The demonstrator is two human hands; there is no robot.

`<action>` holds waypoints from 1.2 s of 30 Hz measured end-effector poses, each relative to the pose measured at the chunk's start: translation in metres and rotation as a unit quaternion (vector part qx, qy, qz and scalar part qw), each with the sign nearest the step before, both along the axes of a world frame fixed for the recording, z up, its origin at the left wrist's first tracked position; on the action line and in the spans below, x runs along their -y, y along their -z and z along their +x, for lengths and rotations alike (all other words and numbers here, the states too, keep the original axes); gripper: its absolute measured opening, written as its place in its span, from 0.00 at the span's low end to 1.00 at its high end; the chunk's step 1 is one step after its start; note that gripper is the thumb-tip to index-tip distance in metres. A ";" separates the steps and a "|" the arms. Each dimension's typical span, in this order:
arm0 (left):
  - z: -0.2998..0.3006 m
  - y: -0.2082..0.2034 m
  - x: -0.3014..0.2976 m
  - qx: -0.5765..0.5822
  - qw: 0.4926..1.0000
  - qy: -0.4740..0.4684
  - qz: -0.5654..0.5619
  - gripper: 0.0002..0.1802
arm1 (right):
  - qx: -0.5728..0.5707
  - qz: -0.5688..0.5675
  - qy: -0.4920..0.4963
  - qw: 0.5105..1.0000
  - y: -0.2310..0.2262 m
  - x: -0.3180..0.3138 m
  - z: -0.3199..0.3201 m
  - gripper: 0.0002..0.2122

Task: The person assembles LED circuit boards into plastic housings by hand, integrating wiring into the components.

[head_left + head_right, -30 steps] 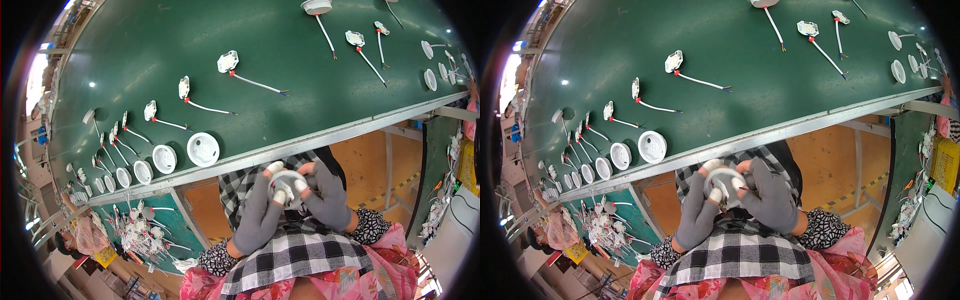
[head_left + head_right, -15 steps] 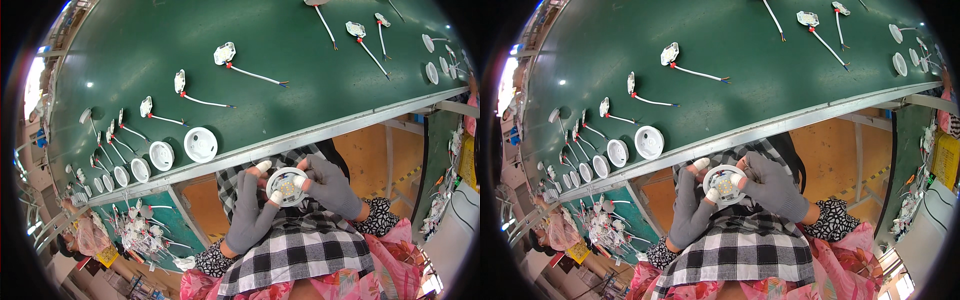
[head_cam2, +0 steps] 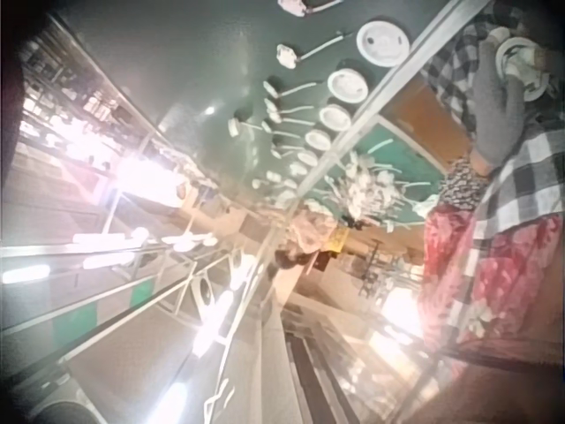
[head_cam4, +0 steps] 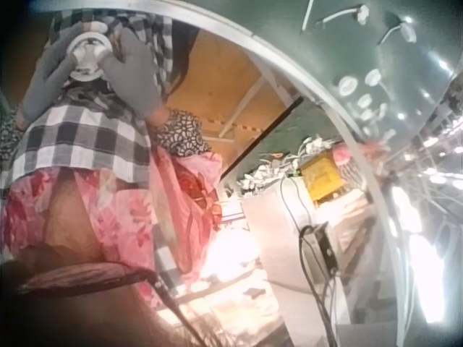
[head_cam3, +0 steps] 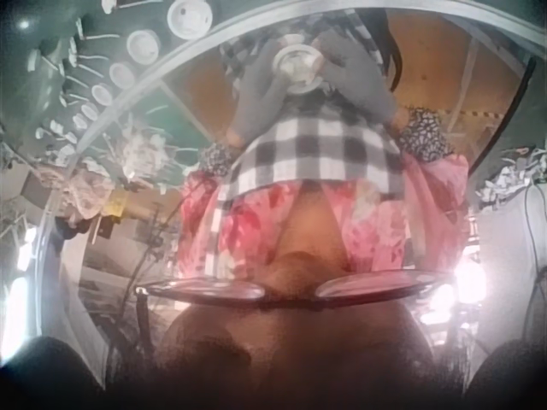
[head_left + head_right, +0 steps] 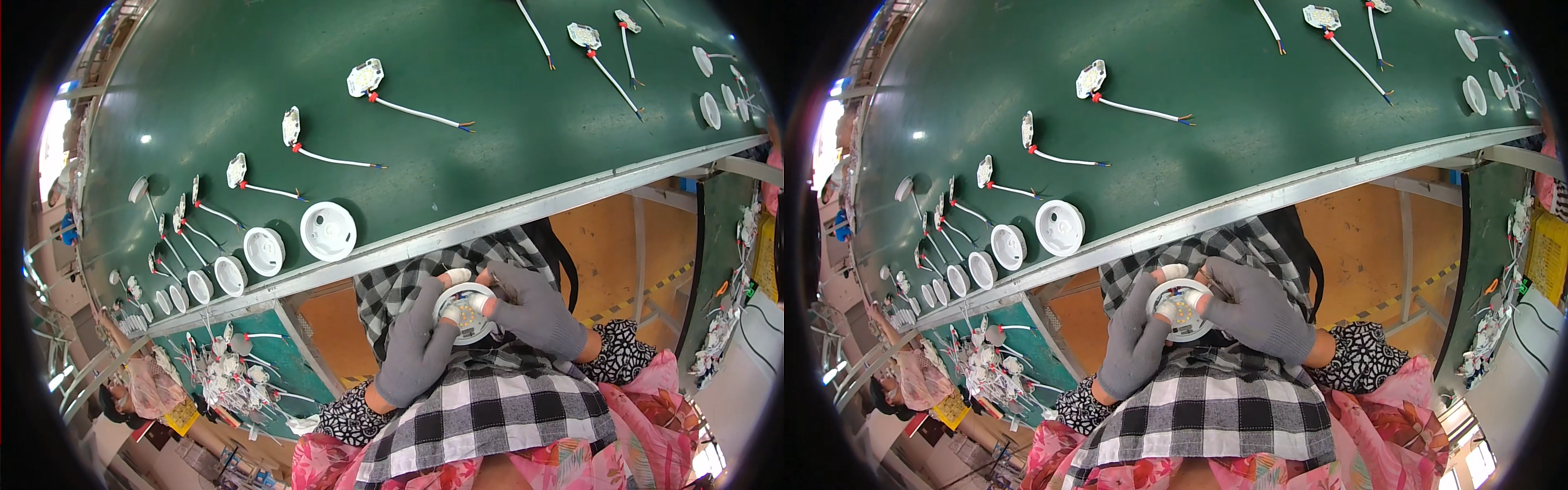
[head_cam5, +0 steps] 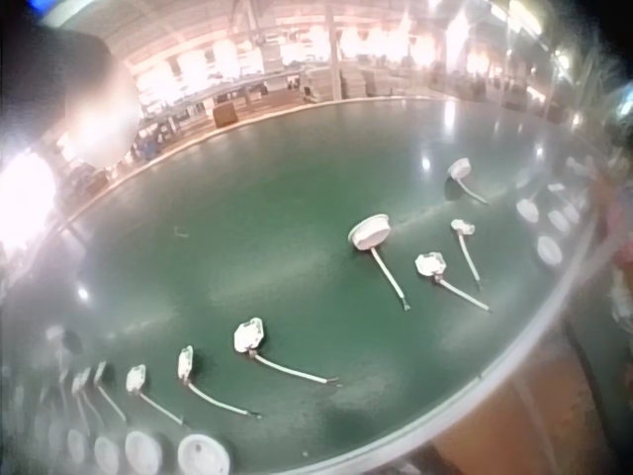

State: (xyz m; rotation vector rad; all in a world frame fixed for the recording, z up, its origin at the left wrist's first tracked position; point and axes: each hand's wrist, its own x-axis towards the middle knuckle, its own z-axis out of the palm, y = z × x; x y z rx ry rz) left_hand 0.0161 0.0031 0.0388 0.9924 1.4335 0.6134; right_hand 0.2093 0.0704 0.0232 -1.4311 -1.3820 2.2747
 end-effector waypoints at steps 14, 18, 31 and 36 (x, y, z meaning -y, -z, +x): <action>-0.003 0.005 -0.002 0.141 0.986 -0.029 -0.087 0.23 | 0.015 -0.014 0.015 1.000 0.005 0.010 -0.004 0.11; -0.006 0.001 -0.007 0.126 0.988 0.013 -0.088 0.27 | 0.020 -0.017 0.021 0.999 0.006 0.007 -0.002 0.11; -0.013 0.000 0.001 0.254 0.954 -0.058 -0.150 0.35 | 0.060 0.003 0.020 0.998 -0.004 -0.001 -0.003 0.11; -0.008 -0.001 0.000 0.224 0.959 -0.087 -0.152 0.34 | 0.063 -0.002 0.027 0.998 -0.005 0.000 -0.003 0.11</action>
